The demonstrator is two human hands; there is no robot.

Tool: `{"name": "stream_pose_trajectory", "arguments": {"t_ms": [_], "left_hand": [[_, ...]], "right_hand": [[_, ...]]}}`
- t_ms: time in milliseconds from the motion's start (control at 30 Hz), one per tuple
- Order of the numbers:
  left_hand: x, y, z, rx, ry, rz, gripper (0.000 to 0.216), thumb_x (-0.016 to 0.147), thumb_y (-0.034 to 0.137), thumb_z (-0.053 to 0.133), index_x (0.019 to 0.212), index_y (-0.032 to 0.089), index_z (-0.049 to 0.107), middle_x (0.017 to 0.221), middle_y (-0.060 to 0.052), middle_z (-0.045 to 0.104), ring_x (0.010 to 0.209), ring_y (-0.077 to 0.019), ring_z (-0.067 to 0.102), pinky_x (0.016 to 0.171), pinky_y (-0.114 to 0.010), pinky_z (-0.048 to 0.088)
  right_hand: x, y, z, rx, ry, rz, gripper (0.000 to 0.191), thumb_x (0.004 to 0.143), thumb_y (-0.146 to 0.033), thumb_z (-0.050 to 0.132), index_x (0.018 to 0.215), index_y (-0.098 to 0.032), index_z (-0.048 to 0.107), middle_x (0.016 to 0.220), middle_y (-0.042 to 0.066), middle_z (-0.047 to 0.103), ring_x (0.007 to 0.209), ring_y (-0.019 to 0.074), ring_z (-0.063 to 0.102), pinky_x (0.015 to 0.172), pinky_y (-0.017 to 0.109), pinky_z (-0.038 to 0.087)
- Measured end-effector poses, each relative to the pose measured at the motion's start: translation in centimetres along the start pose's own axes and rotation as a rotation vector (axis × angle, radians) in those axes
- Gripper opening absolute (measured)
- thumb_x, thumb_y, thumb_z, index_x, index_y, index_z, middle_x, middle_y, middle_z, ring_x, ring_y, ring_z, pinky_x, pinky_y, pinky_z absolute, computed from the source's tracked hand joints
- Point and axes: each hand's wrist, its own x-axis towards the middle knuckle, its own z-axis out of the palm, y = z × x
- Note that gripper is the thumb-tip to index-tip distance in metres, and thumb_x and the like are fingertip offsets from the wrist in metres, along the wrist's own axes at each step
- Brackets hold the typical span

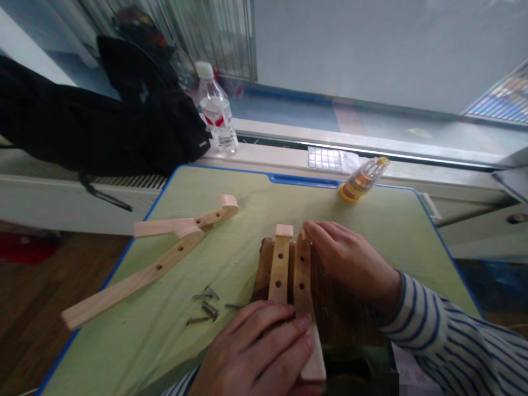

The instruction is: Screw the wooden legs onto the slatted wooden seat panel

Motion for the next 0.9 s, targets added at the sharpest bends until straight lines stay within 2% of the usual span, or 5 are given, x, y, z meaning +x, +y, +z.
{"name": "stream_pose_trajectory", "arguments": {"t_ms": [300,600,900], "left_hand": [[-0.02,-0.01,0.2,-0.013,-0.01,-0.004,0.026,0.081,0.038,0.058,0.096,0.018,0.066,0.099,0.001,0.07,0.094,-0.0148,0.062,0.079,-0.025,0.054],[-0.3,0.16,-0.06,-0.025,-0.001,-0.005,0.024,0.081,0.037,0.059,0.097,0.019,0.065,0.098,-0.001,0.07,0.094,-0.0151,0.062,0.08,-0.026,0.054],[-0.24,0.2,0.09,-0.004,0.012,0.001,0.025,0.08,0.038,0.06,0.095,0.019,0.066,0.097,-0.001,0.07,0.093,-0.0157,0.062,0.079,-0.027,0.054]], "right_hand": [[-0.09,0.13,0.25,-0.018,0.031,-0.02,0.028,0.086,-0.009,0.041,0.113,-0.014,0.045,0.106,0.01,0.059,0.096,0.0193,0.054,0.08,0.031,0.046],[-0.08,0.29,0.23,0.024,0.064,-0.043,0.036,0.087,-0.012,0.041,0.123,-0.012,0.039,0.102,0.011,0.061,0.089,0.0181,0.058,0.074,0.033,0.049],[-0.07,0.23,0.11,0.027,0.052,-0.03,0.036,0.087,-0.011,0.04,0.123,-0.013,0.04,0.103,0.011,0.061,0.087,0.0172,0.058,0.073,0.032,0.05]]}}
